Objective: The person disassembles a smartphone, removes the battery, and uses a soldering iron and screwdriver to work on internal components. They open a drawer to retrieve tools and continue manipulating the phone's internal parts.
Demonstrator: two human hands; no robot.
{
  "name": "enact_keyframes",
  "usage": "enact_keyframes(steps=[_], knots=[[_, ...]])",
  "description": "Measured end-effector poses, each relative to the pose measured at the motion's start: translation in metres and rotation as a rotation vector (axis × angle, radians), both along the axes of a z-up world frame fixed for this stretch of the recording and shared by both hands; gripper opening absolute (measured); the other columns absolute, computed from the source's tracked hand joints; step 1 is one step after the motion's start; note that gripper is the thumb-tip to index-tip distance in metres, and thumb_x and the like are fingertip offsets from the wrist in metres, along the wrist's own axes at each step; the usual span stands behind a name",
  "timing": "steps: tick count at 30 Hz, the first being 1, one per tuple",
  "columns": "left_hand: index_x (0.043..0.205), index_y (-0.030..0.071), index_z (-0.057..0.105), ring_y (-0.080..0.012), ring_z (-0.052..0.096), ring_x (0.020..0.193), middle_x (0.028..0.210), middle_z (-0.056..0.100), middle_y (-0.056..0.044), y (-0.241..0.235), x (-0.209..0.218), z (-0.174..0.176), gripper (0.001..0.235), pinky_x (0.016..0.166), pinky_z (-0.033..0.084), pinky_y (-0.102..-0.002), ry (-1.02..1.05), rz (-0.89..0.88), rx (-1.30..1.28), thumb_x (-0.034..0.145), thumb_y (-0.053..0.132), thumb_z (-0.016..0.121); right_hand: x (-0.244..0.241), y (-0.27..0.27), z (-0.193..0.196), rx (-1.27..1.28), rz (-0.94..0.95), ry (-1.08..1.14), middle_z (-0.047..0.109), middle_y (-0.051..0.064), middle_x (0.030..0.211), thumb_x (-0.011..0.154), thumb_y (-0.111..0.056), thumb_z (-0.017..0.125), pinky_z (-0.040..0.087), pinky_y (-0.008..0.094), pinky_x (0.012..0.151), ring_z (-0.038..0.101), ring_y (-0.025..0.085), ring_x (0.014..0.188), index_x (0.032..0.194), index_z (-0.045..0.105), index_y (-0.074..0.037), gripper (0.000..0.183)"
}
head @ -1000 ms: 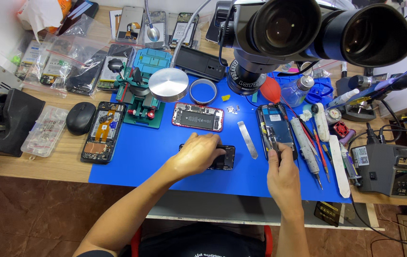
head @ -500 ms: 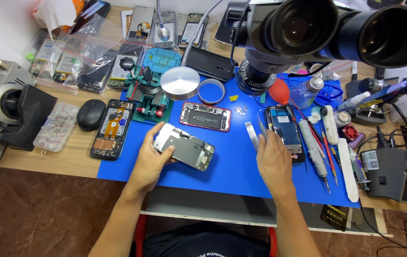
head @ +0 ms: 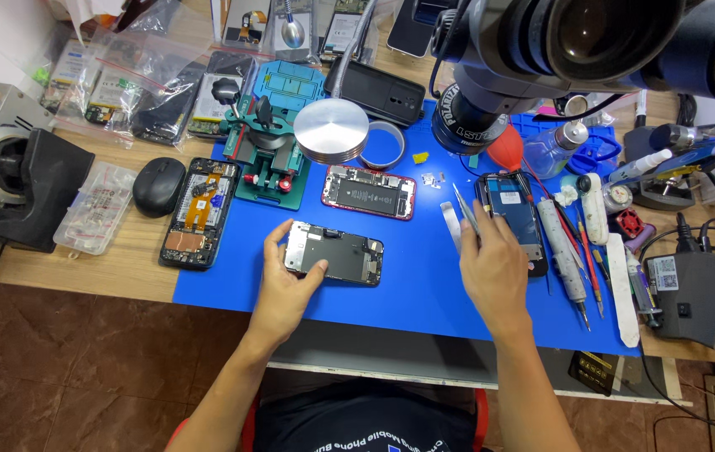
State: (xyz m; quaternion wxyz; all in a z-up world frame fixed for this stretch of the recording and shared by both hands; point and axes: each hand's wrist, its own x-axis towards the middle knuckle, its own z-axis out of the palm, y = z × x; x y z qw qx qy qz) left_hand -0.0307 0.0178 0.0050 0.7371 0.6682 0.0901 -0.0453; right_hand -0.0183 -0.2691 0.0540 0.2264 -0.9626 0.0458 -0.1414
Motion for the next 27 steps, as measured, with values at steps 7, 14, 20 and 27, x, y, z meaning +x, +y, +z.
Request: enact_keyframes(steps=[7, 14, 20, 27], knots=[[0.167, 0.008, 0.025, -0.0474, 0.042, 0.149, 0.158, 0.044, -0.031, 0.023, 0.008, 0.049, 0.125, 0.122, 0.036, -0.06, 0.037, -0.297, 0.619, 0.068, 0.027, 0.099, -0.029, -0.003, 0.007, 0.403, 0.025, 0.24, 0.07, 0.023, 0.09, 0.11, -0.02, 0.048, 0.054, 0.049, 0.076, 0.064, 0.035, 0.081, 0.152, 0.058, -0.001, 0.047], [0.15, 0.012, 0.051, -0.0296, 0.054, 0.116, 0.123, 0.062, -0.011, 0.034, 0.027, 0.008, 0.107, 0.1, 0.045, -0.045, -0.14, -0.353, 1.001, 0.061, 0.04, 0.103, -0.036, 0.001, 0.013, 0.598, 0.046, -0.063, 0.069, 0.009, 0.091, 0.099, -0.008, 0.074, 0.061, 0.034, 0.083, 0.071, 0.018, 0.082, 0.108, 0.079, -0.004, 0.011], [0.144, 0.014, 0.058, -0.0301, 0.043, 0.112, 0.126, 0.046, -0.008, 0.033, 0.029, -0.004, 0.104, 0.099, 0.041, -0.046, -0.246, -0.314, 1.045, 0.057, 0.05, 0.102, -0.027, 0.014, 0.007, 0.374, 0.215, -0.243, 0.074, 0.014, 0.106, 0.1, -0.005, 0.07, 0.061, 0.039, 0.091, 0.075, 0.026, 0.098, 0.127, 0.065, -0.002, 0.027], [0.151, 0.009, 0.054, -0.0307, 0.042, 0.105, 0.131, 0.044, -0.011, 0.034, 0.025, -0.005, 0.113, 0.091, 0.038, -0.046, -0.324, -0.281, 1.094, 0.058, 0.056, 0.098, -0.019, 0.013, -0.023, 0.18, 0.359, -0.386, 0.076, 0.013, 0.111, 0.097, 0.001, 0.071, 0.066, 0.036, 0.087, 0.078, 0.025, 0.099, 0.138, 0.052, 0.0, 0.045]])
